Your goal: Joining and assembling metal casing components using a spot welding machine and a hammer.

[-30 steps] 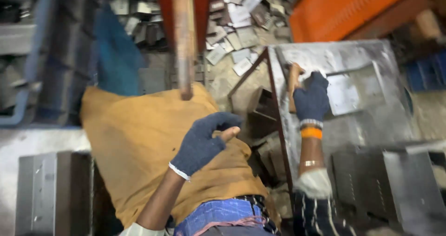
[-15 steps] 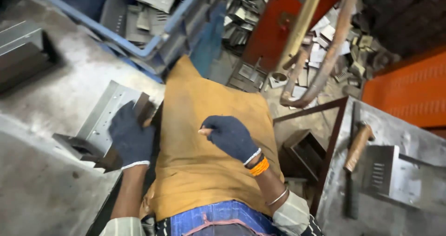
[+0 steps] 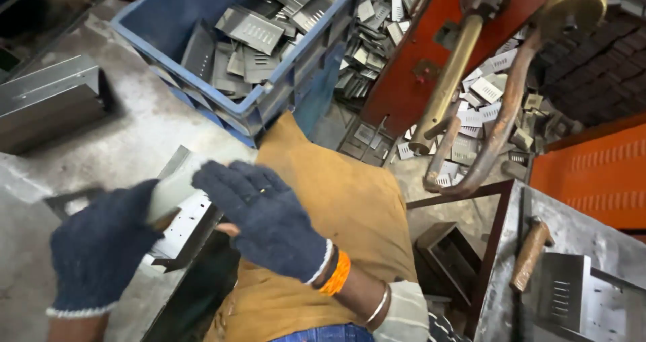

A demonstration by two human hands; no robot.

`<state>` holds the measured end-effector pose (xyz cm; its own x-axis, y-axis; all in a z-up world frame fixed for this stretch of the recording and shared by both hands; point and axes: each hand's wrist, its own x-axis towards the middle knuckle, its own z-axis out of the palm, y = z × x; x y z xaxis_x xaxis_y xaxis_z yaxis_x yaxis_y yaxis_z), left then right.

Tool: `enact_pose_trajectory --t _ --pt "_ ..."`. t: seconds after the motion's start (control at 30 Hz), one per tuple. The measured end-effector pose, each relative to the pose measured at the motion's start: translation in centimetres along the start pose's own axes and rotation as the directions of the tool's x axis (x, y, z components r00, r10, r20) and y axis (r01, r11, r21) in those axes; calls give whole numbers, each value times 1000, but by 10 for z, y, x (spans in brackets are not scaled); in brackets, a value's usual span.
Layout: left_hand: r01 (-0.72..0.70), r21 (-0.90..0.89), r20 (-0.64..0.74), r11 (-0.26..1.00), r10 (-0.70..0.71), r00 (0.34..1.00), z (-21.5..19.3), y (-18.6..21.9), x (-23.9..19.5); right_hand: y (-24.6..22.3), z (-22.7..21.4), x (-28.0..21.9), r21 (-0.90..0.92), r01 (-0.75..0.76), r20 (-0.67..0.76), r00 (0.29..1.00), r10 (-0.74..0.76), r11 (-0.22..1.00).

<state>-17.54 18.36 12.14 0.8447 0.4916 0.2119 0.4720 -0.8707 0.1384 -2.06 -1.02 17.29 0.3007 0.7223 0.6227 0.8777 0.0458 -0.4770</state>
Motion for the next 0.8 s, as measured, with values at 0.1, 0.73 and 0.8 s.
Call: enact_pose_trajectory --t 0.1,0.73,0.8 --pt "-330 127 -128 935 345 930 -48 28 13 14 27 -14 -171 -19 -52 999 11 985" --pt "-457 308 107 834 447 888 264 9 381 100 6 -88 -94 -928 -516 356 779 361" --pt "-587 496 51 640 654 755 292 2 411 108 7 -88 -153 -951 -495 309 812 269"
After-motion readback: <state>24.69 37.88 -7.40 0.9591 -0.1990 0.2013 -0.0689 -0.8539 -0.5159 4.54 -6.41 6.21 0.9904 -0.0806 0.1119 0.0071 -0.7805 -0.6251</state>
